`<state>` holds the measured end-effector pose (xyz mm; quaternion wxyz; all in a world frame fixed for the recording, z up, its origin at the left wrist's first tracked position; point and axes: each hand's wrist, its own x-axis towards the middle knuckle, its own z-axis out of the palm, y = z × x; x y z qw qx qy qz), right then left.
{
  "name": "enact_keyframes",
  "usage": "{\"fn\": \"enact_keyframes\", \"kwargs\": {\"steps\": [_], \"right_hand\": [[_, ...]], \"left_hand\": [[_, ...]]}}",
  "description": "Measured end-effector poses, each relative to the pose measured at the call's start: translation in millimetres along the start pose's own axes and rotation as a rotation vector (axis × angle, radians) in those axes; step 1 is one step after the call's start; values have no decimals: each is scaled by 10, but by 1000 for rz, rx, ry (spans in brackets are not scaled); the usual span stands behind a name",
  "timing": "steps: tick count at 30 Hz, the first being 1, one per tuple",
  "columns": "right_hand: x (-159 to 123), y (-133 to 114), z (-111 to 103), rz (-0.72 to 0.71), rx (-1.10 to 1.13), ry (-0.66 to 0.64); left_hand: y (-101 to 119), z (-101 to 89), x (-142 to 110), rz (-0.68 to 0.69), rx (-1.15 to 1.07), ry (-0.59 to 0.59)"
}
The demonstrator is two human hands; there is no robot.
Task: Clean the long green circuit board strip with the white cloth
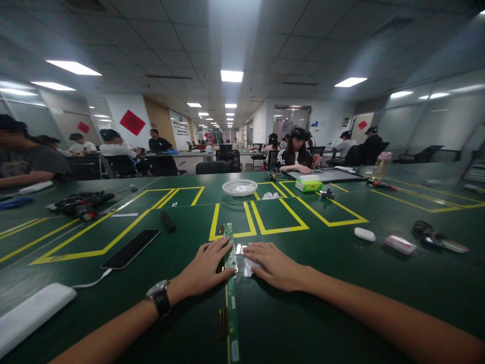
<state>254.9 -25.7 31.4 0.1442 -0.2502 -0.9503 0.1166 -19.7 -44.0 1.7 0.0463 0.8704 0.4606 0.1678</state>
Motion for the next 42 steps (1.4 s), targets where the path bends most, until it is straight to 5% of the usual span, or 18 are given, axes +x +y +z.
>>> {"fn": "enact_keyframes", "kwargs": {"steps": [24, 42], "right_hand": [[-18, -13, -40, -34, 10, -28], [-20, 6, -134, -176, 121, -99]], "left_hand": [[17, -22, 9, -20, 15, -35], [19, -160, -21, 119, 59, -239]]}}
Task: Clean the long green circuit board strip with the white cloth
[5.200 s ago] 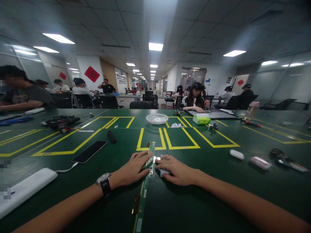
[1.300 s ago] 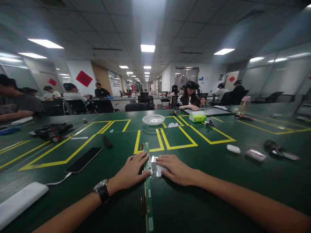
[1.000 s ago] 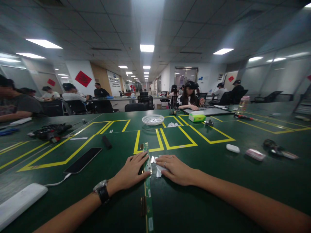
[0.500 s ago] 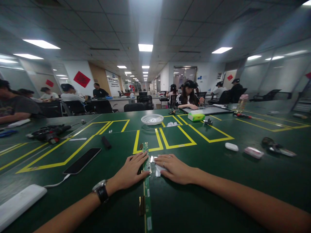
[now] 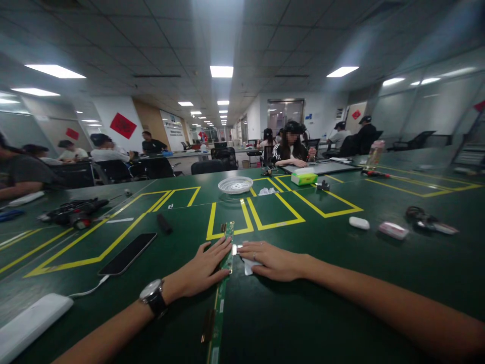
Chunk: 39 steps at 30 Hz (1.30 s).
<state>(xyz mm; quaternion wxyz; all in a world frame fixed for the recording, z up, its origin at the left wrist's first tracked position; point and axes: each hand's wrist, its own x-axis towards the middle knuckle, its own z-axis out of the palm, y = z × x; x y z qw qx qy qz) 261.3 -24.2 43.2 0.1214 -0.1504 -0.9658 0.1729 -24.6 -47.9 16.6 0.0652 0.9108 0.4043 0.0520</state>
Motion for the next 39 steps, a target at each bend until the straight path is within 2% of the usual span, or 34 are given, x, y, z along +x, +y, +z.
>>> {"fn": "enact_keyframes", "kwargs": {"steps": [12, 16, 19, 22, 24, 26, 28, 31, 33, 35, 36, 38, 39], "right_hand": [[10, -27, 42, 1, -42, 24], [13, -57, -21, -79, -109, 17], [13, -80, -109, -105, -157, -13], [53, -81, -144, -76, -162, 53], [115, -59, -110, -106, -157, 105], [193, -24, -40, -181, -165, 100], [261, 21, 35, -242, -180, 56], [297, 124, 91, -249, -207, 8], [264, 253, 70, -185, -235, 17], [187, 452, 4, -30, -284, 47], [134, 575, -43, 92, -318, 67], [-1, 843, -160, 434, -401, 110], [-79, 974, -224, 529, -424, 134]], "left_hand": [[7, 24, 3, 1, -50, 61], [-8, 52, 2, 25, -109, 122], [-3, 55, -23, 12, -190, 114], [9, 50, -57, 8, -289, 91], [-8, 55, -61, -15, -369, 102], [-54, 66, -42, -65, -476, 174], [-121, 75, -8, -127, -598, 295], [-210, 77, 32, -214, -711, 448], [-230, 69, 34, -262, -724, 477], [-216, 56, 20, -289, -720, 460], [-201, 47, 12, -287, -715, 446], [-169, 33, -2, -260, -693, 427], [-157, 28, -6, -243, -677, 421]]}}
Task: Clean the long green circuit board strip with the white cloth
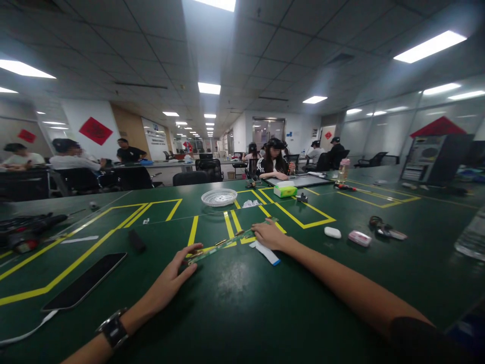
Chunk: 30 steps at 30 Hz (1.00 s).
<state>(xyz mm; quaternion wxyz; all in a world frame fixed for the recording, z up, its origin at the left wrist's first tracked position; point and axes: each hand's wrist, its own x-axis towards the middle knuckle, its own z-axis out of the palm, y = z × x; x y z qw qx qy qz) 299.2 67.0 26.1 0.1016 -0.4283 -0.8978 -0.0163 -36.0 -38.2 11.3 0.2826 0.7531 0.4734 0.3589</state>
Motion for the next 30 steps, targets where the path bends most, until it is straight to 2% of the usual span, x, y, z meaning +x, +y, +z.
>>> {"fn": "enact_keyframes", "kwargs": {"steps": [4, 7, 15, 19, 26, 30], "right_hand": [[-33, 523, -44, 206, -53, 7], [-70, 670, -48, 281, -64, -16], [-64, 690, 46, 360, -16, -118], [-83, 711, 27, 367, -13, -117], [29, 651, -158, 359, -114, -16], [220, 472, -195, 317, -122, -58]], "left_hand": [[1, 10, -1, 43, 84, -38], [-15, 22, -4, 80, 160, -78], [-7, 62, -39, 139, 257, -104], [-27, 64, -29, 143, 270, -115], [73, 31, -35, 175, 236, 0], [180, 20, -27, 191, 235, 76]]}}
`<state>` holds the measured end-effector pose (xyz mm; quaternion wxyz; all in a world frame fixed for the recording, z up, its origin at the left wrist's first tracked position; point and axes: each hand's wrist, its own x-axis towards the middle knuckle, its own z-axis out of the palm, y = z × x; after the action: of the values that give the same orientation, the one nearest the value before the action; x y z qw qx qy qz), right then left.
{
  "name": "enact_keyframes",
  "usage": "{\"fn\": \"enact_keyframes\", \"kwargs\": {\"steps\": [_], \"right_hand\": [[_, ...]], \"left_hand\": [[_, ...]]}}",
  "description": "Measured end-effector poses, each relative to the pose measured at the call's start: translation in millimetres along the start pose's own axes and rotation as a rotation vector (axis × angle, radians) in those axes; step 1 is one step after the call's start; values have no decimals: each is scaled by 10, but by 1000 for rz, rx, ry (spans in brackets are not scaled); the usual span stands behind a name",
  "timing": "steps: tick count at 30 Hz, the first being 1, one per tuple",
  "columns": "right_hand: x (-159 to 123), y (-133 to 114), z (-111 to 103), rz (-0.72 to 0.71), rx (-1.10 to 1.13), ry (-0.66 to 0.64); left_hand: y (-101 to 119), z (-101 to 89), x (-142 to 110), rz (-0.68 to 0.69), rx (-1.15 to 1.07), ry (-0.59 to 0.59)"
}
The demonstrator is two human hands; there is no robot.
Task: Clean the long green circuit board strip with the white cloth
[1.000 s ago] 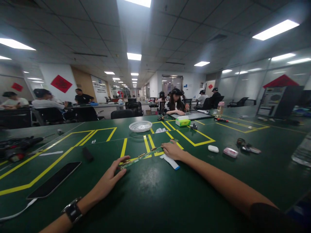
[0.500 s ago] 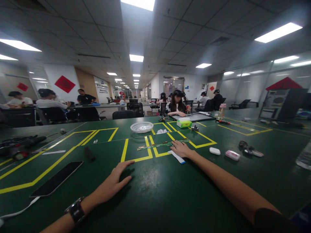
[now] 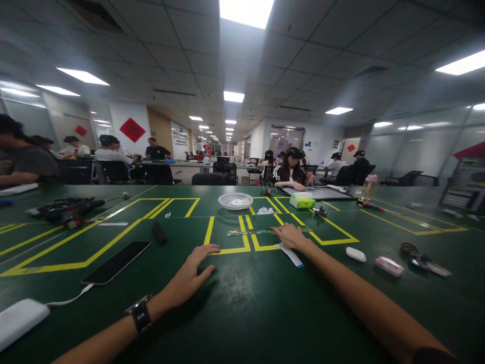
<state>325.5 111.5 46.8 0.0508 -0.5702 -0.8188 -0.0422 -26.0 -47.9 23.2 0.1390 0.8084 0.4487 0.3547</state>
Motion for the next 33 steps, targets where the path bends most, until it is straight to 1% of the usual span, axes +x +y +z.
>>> {"fn": "enact_keyframes", "kwargs": {"steps": [2, 4, 7, 8, 9, 10, 11, 13, 14, 16, 17, 18, 20, 22, 23, 25, 27, 29, 31, 33], "right_hand": [[33, -183, -24, -89, 13, -19], [14, -401, -55, -227, 40, -36], [-149, -768, -95, -469, 106, -75], [-237, -896, -102, -561, 136, -85], [-336, -1025, -106, -713, 193, -52], [-438, -1148, -108, -831, 229, -24], [-537, -1262, -111, -914, 242, -6], [-697, -1437, -125, -1010, 254, 16], [-750, -1484, -136, -1043, 248, 23], [-792, -1476, -163, -1044, 232, 41], [-785, -1417, -175, -1000, 221, 54], [-765, -1323, -183, -919, 204, 69], [-702, -1050, -187, -654, 150, 93], [-640, -721, -170, -297, 64, 101], [-615, -561, -156, -189, 42, 111], [-581, -302, -122, -67, 16, 99], [-567, -182, -87, -46, 18, 66], [-577, -228, -55, -105, 39, 31], [-622, -415, -31, -241, 92, 11], [-703, -674, -20, -435, 191, 11]], "left_hand": [[1, -16, 16, -8, -9, 43], [-39, -37, 36, -54, -40, 91], [-149, -53, 74, -203, -87, 182], [-187, -46, 83, -244, -87, 193], [-220, -30, 90, -259, -75, 186], [-246, -8, 91, -240, -49, 156], [-262, 20, 88, -195, -11, 104], [-267, 78, 69, -76, 86, -33], [-260, 101, 57, -29, 137, -102], [-240, 128, 31, 23, 217, -199], [-232, 131, 21, 36, 244, -224], [-227, 130, 12, 45, 261, -235], [-222, 119, 1, 60, 275, -245], [-219, 107, -5, 61, 271, -241], [-215, 103, -6, 59, 267, -228], [-205, 98, -8, 55, 261, -209], [-195, 95, -6, 46, 255, -204], [-188, 92, -2, 41, 254, -214], [-183, 90, 3, 42, 263, -221], [-174, 87, 6, 44, 278, -226]]}}
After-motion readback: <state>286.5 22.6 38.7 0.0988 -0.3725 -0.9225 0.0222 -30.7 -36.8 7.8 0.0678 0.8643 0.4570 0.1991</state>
